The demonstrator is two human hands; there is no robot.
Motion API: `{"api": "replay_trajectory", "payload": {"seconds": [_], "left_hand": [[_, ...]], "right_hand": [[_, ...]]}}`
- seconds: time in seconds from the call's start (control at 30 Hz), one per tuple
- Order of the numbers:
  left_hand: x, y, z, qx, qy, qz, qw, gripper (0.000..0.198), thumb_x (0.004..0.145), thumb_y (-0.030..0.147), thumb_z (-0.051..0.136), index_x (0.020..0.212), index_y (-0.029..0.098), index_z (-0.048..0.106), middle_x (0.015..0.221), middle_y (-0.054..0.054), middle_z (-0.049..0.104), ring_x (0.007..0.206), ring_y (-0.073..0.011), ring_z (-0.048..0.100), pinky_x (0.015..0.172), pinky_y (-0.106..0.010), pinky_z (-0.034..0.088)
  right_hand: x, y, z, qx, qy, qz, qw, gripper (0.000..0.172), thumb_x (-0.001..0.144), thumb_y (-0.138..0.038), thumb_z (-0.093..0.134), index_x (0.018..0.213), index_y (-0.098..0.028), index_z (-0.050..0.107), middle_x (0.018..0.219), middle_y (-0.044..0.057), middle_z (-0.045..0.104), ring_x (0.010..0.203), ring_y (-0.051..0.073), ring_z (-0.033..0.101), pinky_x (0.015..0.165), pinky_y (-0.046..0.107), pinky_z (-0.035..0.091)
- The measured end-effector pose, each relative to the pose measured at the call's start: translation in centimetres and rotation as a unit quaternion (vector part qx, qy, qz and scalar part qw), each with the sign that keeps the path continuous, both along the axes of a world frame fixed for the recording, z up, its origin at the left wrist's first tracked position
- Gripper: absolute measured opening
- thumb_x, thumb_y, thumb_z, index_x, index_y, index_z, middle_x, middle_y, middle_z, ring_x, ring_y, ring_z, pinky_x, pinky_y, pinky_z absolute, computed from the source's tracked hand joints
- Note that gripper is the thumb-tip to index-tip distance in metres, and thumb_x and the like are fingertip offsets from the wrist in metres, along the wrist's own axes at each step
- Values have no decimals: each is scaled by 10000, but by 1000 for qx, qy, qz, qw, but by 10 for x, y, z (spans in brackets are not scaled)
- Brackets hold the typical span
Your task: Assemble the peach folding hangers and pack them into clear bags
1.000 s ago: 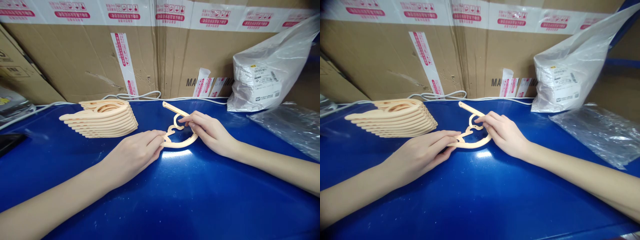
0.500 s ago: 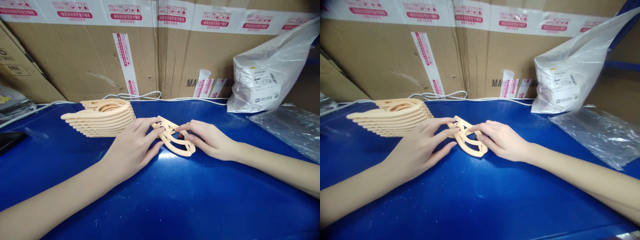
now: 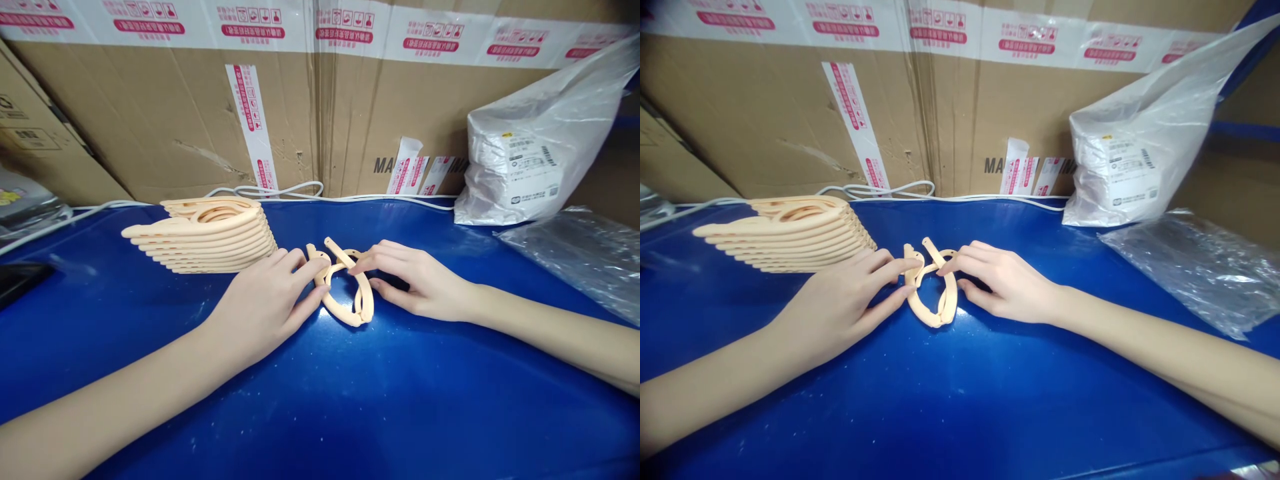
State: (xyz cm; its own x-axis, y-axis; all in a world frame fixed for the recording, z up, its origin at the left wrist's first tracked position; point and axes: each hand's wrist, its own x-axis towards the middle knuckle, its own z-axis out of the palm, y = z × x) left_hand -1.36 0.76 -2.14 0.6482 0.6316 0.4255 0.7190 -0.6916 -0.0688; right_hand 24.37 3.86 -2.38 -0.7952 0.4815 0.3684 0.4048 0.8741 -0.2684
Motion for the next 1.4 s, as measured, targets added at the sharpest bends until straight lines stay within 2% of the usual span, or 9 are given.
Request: {"api": "replay_trajectory", "payload": {"seconds": [0.23,0.4,0.6,0.7,0.8,1.0,1.2,1.3,1.4], "left_hand": [[2,-2,0,-15,-5,-23,1000,326,1035,313,347,1171,191,618,904,-45,589,717,-171,596,583,-261,422],[2,-4,1,-44,-1,16,999,342,1025,381,361,1111,177,622,975,-55,610,795,-200,630,632,-295,449],[7,-9,2,-118,-54,63,990,276,995,440,447,1080,235,611,937,-6,573,813,-185,618,588,-266,404],[13,-11,3,-154,-79,106,979,210,978,415,491,1064,264,609,907,14,560,833,-181,613,611,-269,397],[18,-10,5,-155,-80,125,977,185,949,400,533,1027,252,612,886,15,558,838,-193,605,615,-286,380],[14,-2,9,-191,-92,143,967,165,865,239,553,1022,247,602,855,26,569,762,-183,585,573,-288,353],[6,4,12,-135,-18,78,988,197,931,126,483,995,221,644,964,-1,650,907,-221,589,746,-351,410],[3,8,11,-84,11,51,995,172,962,161,501,1001,200,664,1009,-15,674,927,-232,604,752,-357,417],[0,11,10,-10,62,24,998,136,937,142,558,982,164,684,994,-34,688,866,-234,626,699,-352,417]], "right_hand": [[1,1,0,28,-39,23,999,333,964,-128,427,1209,-228,628,1095,83,570,999,203,524,845,372,483],[0,1,-1,57,-32,19,998,300,972,-173,444,1199,-208,636,1063,86,585,964,205,540,813,364,491],[-1,3,-2,62,-49,-67,995,386,986,-200,436,1366,-187,502,1360,108,560,1218,234,522,985,426,421],[-2,5,-3,68,-52,-95,992,220,981,-232,473,1128,-200,633,1240,83,637,1116,231,594,901,406,442],[-4,5,-4,69,-29,-114,991,157,973,-262,506,917,-182,629,1069,76,674,946,213,628,817,375,450],[-5,7,-7,67,-10,-142,988,226,983,-230,485,1177,-156,573,1078,85,675,935,215,615,806,365,438],[4,19,-12,104,-47,-197,974,337,916,-30,429,1077,-197,674,1056,69,686,926,251,568,767,393,386],[5,16,-8,114,-15,-174,978,353,873,10,427,953,-208,693,1026,58,690,888,235,558,747,384,366],[1,7,-1,127,10,-109,986,309,914,-48,445,1059,-192,675,1054,65,691,931,221,566,800,392,372]]}}
